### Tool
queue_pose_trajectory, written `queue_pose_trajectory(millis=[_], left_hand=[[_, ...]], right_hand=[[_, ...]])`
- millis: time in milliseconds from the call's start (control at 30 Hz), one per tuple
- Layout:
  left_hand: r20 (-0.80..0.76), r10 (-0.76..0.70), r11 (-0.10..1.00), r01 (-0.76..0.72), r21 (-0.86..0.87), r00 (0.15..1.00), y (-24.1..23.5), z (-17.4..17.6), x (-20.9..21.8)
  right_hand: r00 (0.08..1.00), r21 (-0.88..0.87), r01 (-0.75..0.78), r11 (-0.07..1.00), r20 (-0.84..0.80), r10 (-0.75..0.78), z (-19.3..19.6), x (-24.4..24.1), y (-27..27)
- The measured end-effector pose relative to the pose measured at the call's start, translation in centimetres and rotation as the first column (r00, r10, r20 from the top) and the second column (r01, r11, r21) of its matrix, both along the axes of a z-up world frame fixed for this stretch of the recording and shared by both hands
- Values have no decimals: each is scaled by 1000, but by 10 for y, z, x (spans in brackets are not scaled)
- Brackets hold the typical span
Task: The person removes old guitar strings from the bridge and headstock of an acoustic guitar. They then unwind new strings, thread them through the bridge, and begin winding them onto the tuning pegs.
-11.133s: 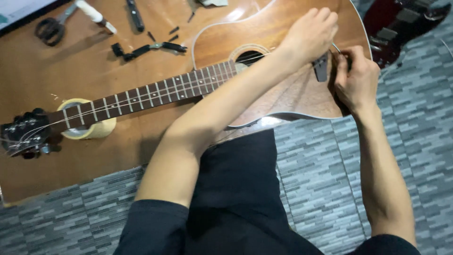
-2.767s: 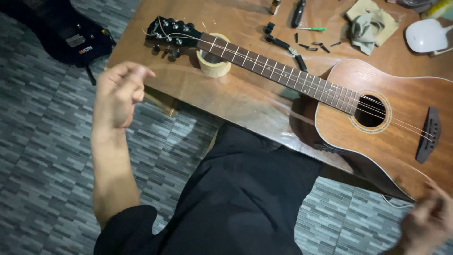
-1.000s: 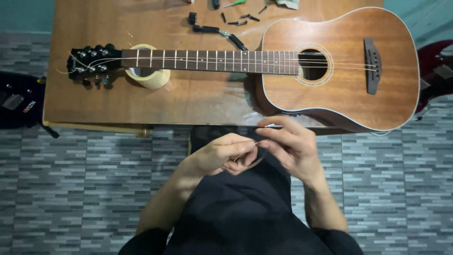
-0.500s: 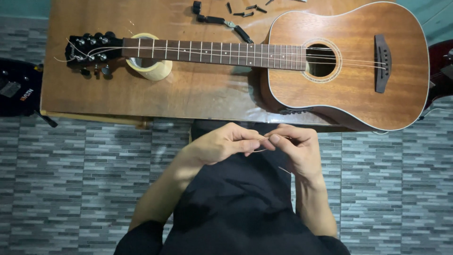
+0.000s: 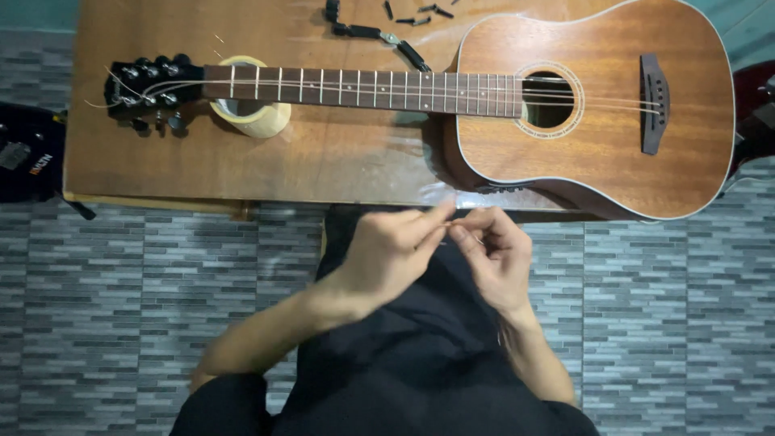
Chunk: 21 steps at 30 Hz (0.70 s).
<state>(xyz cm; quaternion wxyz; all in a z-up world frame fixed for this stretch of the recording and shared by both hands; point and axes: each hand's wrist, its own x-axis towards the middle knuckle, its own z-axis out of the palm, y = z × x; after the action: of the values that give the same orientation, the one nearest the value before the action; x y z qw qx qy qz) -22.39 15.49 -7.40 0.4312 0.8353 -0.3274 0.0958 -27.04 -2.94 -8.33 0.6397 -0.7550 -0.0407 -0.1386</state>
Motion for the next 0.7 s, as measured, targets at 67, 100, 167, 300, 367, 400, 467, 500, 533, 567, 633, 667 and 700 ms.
queue_pose_trajectory(millis=[67, 100, 167, 300, 367, 400, 467, 500, 533, 567, 633, 667, 700], left_hand=[[76, 105, 989, -96, -111, 992, -14, 5, -10], [146, 219, 957, -183, -225, 965, -20, 8, -14], [-3, 101, 903, -92, -420, 995, -24, 17, -17], [-429, -689, 205, -411, -888, 584, -11, -4, -23], [-549, -730, 328, -496, -804, 407, -4, -18, -10], [-643, -736, 452, -554, -699, 211, -1, -25, -4], [-568, -821, 502, -402, -765, 56, 5, -26, 1], [-496, -860, 510, -239, -827, -120, 8, -27, 3], [-496, -860, 510, -240, -826, -118, 7, -27, 4], [-541, -839, 545, -118, -830, -65, 6, -27, 6], [-575, -818, 575, 7, -818, -12, 6, -8, 8], [-630, -639, 751, 182, -635, 442, 8, 10, 11], [-447, -372, 905, 211, -369, 813, 11, 28, 14]], right_hand=[[996, 15, 62, 998, 59, -63, -6, -6, 7], [985, 36, 120, 992, 123, -123, -9, -7, 11], [979, 103, 139, 985, 136, -152, -16, -7, 14], [984, 497, -13, 868, 159, -76, -25, -5, 16], [979, 508, -96, 856, 203, -11, -18, -1, 13], [968, 514, -179, 839, 245, 56, -14, 0, 12], [956, 513, -256, 819, 261, 136, -18, 0, 4], [937, 510, -329, 794, 277, 211, -20, 0, 1], [937, 511, -331, 793, 277, 213, -19, -1, 1], [938, 502, -335, 797, 261, 230, -19, -2, 1], [940, 490, -334, 805, 242, 242, -21, -4, -2], [956, 452, -280, 847, 206, 207, -24, -5, -3], [971, 411, -226, 883, 172, 168, -28, -5, -5]])
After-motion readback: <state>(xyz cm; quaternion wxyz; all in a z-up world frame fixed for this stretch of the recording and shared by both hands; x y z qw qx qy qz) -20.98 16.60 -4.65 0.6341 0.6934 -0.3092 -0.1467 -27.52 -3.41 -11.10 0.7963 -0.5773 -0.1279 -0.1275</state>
